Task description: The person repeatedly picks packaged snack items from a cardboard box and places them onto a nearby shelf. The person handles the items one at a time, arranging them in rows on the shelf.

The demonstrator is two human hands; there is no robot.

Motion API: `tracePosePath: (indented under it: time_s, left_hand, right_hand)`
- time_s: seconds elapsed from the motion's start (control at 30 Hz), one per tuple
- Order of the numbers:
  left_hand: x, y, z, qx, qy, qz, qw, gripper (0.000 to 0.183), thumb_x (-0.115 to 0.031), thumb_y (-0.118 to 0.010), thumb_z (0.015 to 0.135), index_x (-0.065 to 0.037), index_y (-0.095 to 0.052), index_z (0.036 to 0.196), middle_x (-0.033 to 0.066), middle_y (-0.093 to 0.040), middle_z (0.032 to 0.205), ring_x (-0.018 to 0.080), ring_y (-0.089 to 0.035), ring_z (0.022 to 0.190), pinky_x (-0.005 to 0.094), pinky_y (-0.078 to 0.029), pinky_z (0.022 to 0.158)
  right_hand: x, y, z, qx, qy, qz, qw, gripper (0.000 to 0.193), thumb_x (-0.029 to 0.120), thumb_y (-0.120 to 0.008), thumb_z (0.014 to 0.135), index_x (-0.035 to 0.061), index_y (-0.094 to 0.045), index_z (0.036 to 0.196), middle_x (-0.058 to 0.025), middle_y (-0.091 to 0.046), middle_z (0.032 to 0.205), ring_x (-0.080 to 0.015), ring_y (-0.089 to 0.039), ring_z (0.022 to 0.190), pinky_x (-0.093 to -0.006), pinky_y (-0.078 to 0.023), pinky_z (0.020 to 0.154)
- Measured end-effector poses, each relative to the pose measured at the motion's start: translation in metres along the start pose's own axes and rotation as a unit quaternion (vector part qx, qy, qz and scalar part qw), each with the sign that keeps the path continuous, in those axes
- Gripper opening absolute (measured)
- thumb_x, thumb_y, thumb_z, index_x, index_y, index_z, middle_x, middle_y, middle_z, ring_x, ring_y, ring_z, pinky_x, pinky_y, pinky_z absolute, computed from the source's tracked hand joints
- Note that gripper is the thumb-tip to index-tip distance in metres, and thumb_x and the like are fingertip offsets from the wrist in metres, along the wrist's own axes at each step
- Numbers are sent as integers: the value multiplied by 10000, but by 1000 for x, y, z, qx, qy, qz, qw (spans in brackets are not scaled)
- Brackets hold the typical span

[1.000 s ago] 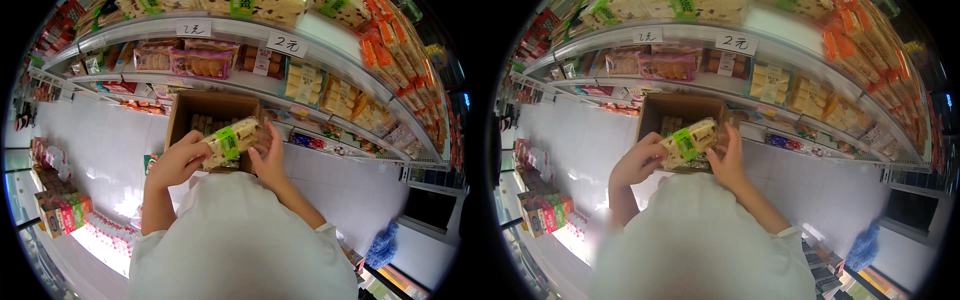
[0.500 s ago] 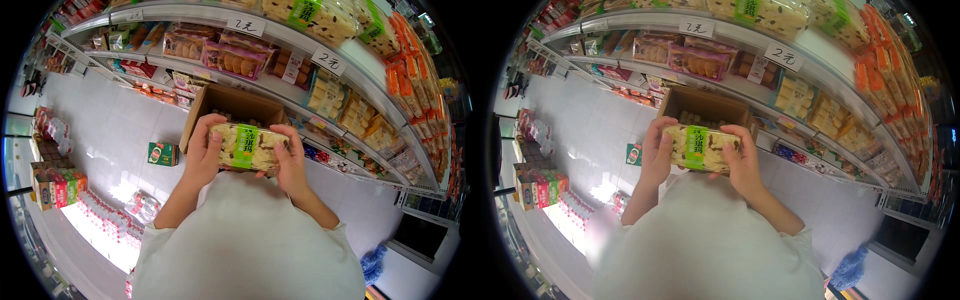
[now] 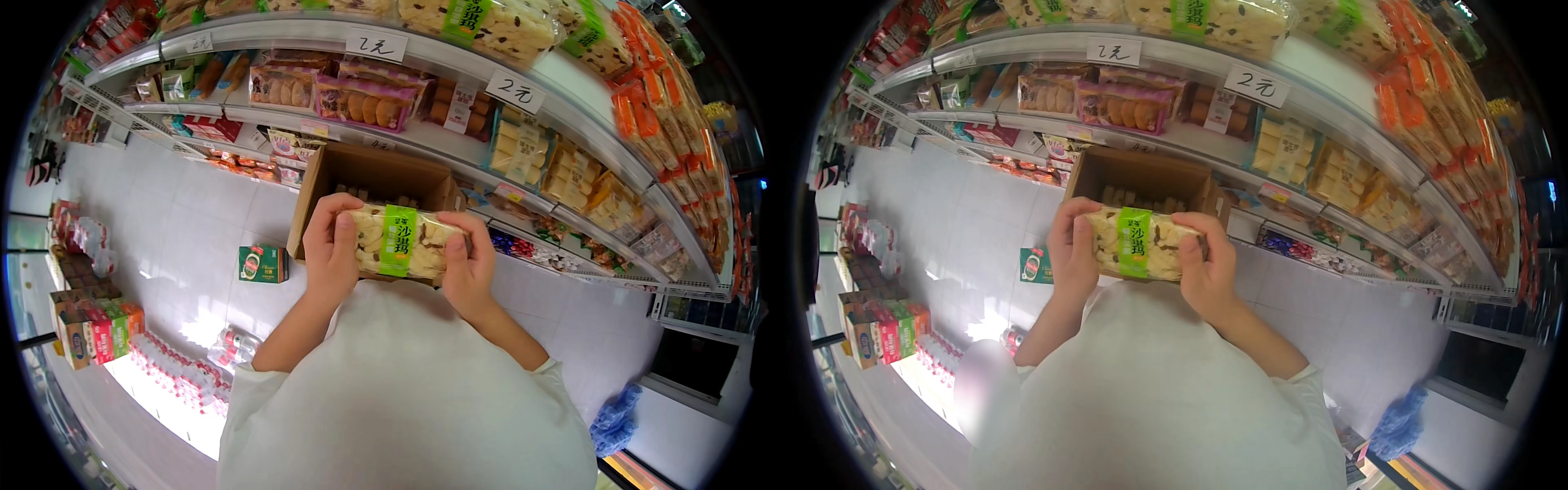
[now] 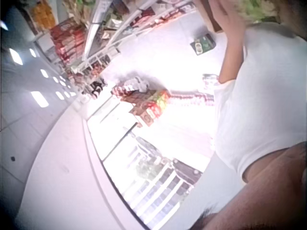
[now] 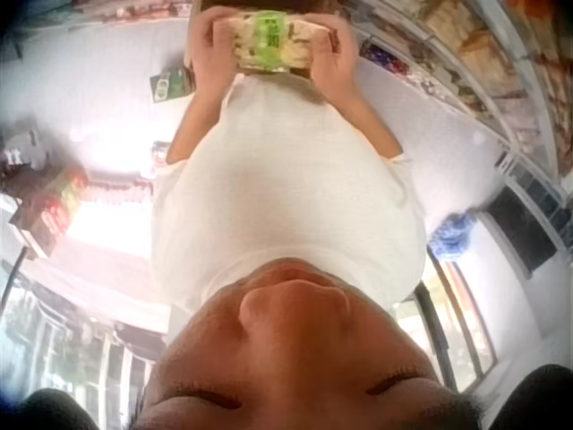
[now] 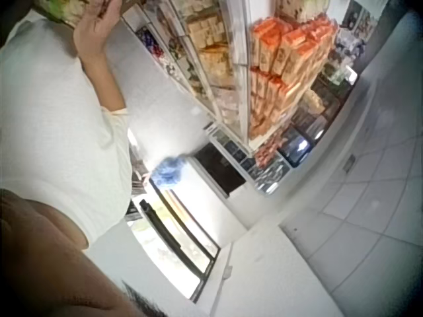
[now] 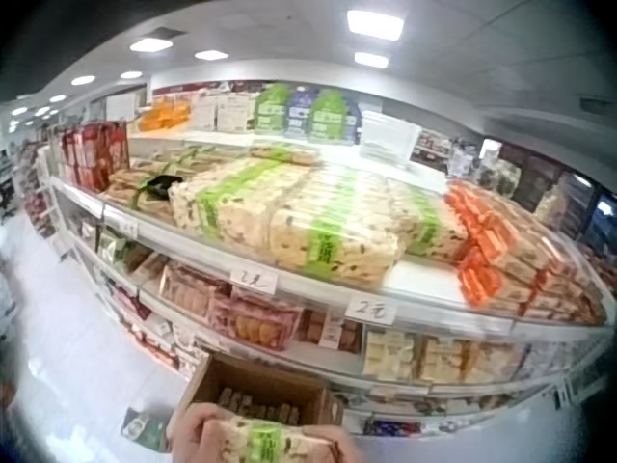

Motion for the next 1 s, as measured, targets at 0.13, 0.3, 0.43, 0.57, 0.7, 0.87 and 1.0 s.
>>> tracePosePath:
  time_s: [0.13, 0.3, 0.43, 0.57, 0.7, 0.87, 1.0]
  left_hand:
    - [-14, -8, 2, 35, -102, -1, 994, 194, -121, -494, 1087, -2, -581, 1214, 101, -613, 1193, 162, -577, 1066, 282, -455, 959]
    - [-41, -32, 2, 140, -239, 29, 961, 225, -160, -530, 1074, 5, -607, 1206, 154, -623, 1211, 227, -627, 1046, 348, -518, 892]
    - [-63, -57, -9, 215, -337, 45, 916, 346, -217, -554, 1070, 4, -563, 1336, 185, -629, 1254, 273, -659, 1051, 388, -554, 848]
    - [-51, -38, 8, 104, -244, -21, 964, 569, -231, -565, 1061, -4, -357, 1540, 174, -587, 1346, 269, -653, 1111, 362, -576, 848]
    - [-36, -18, 17, 100, -156, -4, 983, 433, -164, -528, 1069, -17, -438, 1466, 159, -575, 1325, 223, -659, 1081, 321, -569, 839]
    - [-33, -27, 11, 173, -152, 46, 972, 318, -36, -538, 1017, -12, -568, 1333, 131, -594, 1241, 195, -682, 1003, 313, -558, 827]
    - [-31, -34, 3, 196, -138, 34, 970, 270, 31, -549, 973, 8, -637, 1227, 124, -598, 1208, 199, -686, 987, 306, -549, 817]
  right_hand:
    - [-27, 10, 1, -2, -134, 152, 979, 273, 219, -635, 1044, 14, -637, 1224, -122, -648, 1226, -188, -619, 1131, -285, -486, 954]
    - [54, 11, 32, 127, 88, -223, 962, 405, 186, -819, 842, 55, -675, 1197, -144, -628, 1317, -287, -623, 1203, -381, -515, 991]
    - [65, -11, 32, 257, 36, -318, 912, 557, 216, -893, 718, 79, -679, 1214, -147, -700, 1153, -329, -694, 1040, -406, -560, 893]
    - [85, 19, 57, 207, 61, -403, 889, 579, 208, -898, 712, 76, -673, 1229, -143, -732, 1060, -351, -719, 950, -424, -582, 849]
    - [162, 102, 111, -35, 79, -553, 829, 591, 160, -889, 762, 64, -636, 1288, -160, -737, 1122, -313, -737, 1008, -415, -584, 858]
    - [191, 146, 195, -87, -11, -638, 765, 508, 251, -831, 842, 96, -600, 1267, -164, -733, 1090, -368, -704, 1051, -494, -557, 866]
    - [155, 142, 253, -14, 15, -686, 727, 543, 202, -864, 815, 102, -602, 1279, -159, -728, 1152, -339, -705, 1067, -481, -557, 895]
Point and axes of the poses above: each hand's wrist, its own z-axis towards the middle knuckle, its own y-axis out of the back of the hand, x = y × z, the point moved 10 cm from there along z, towards the middle knuckle
